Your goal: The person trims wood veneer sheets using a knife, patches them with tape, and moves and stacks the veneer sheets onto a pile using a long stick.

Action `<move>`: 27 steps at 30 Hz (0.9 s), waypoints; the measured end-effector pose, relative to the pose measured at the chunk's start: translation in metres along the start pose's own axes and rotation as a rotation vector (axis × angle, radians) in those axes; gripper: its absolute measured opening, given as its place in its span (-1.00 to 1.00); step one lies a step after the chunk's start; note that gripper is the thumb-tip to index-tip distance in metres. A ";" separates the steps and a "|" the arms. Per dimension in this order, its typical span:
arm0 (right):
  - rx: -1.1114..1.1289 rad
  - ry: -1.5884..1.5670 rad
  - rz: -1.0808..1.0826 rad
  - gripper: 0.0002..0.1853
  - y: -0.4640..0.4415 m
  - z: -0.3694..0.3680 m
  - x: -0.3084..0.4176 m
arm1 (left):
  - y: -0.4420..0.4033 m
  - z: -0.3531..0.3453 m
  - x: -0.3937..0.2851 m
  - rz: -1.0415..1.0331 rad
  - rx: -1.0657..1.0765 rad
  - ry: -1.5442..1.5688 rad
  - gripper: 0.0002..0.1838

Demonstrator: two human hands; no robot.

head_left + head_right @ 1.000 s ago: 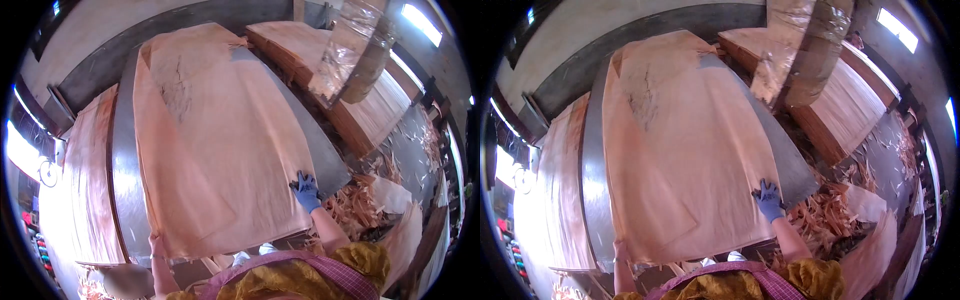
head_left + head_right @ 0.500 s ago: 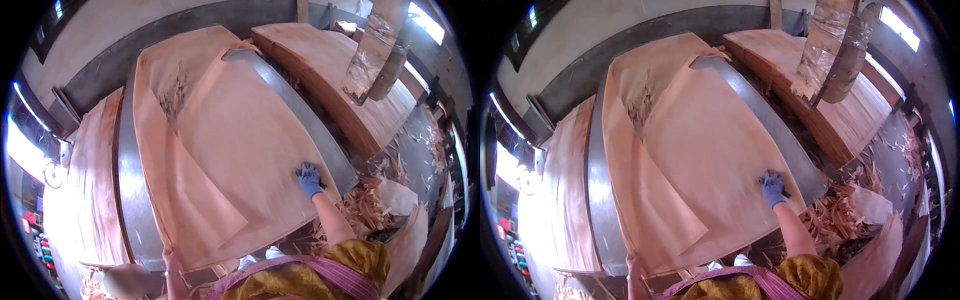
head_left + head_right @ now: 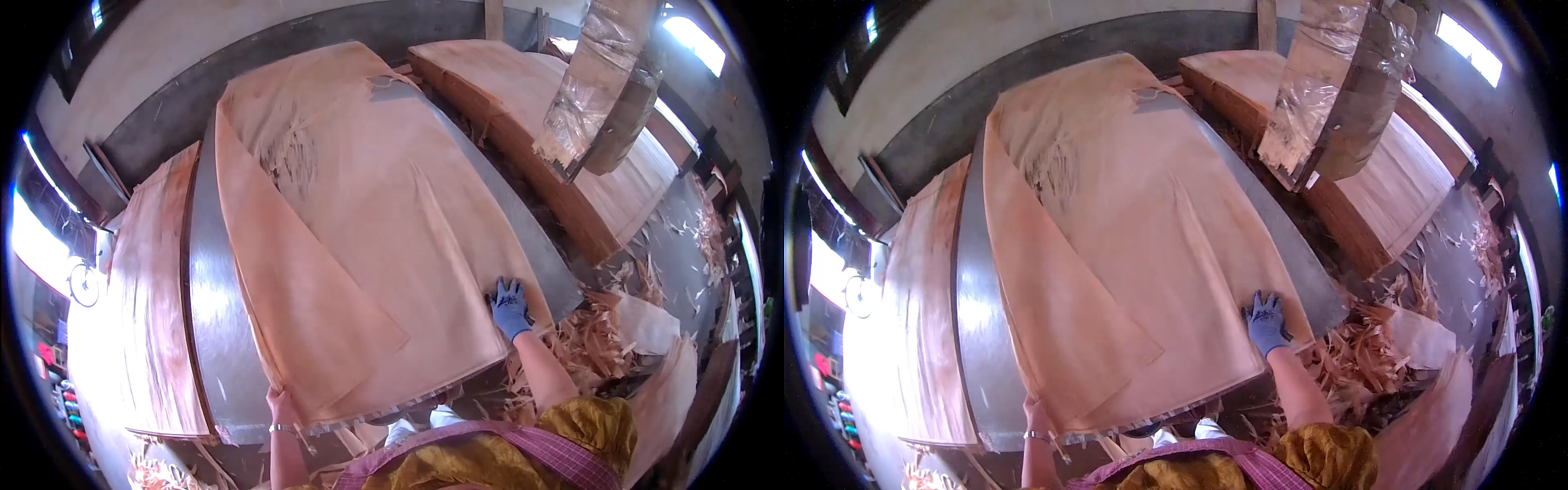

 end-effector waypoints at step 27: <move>0.018 0.117 -0.046 -0.33 -0.123 -0.019 -0.061 | -0.020 -0.103 -0.026 0.041 0.080 0.195 -0.84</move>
Point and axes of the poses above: each hand's wrist, its own y-axis away from the middle knuckle, its own z-axis out of the back of the hand, x = y × z, the point moved 4 cm from there along -y, towards the middle knuckle, and after that the axes turned 1 degree about -y, right-handed, at the moved point
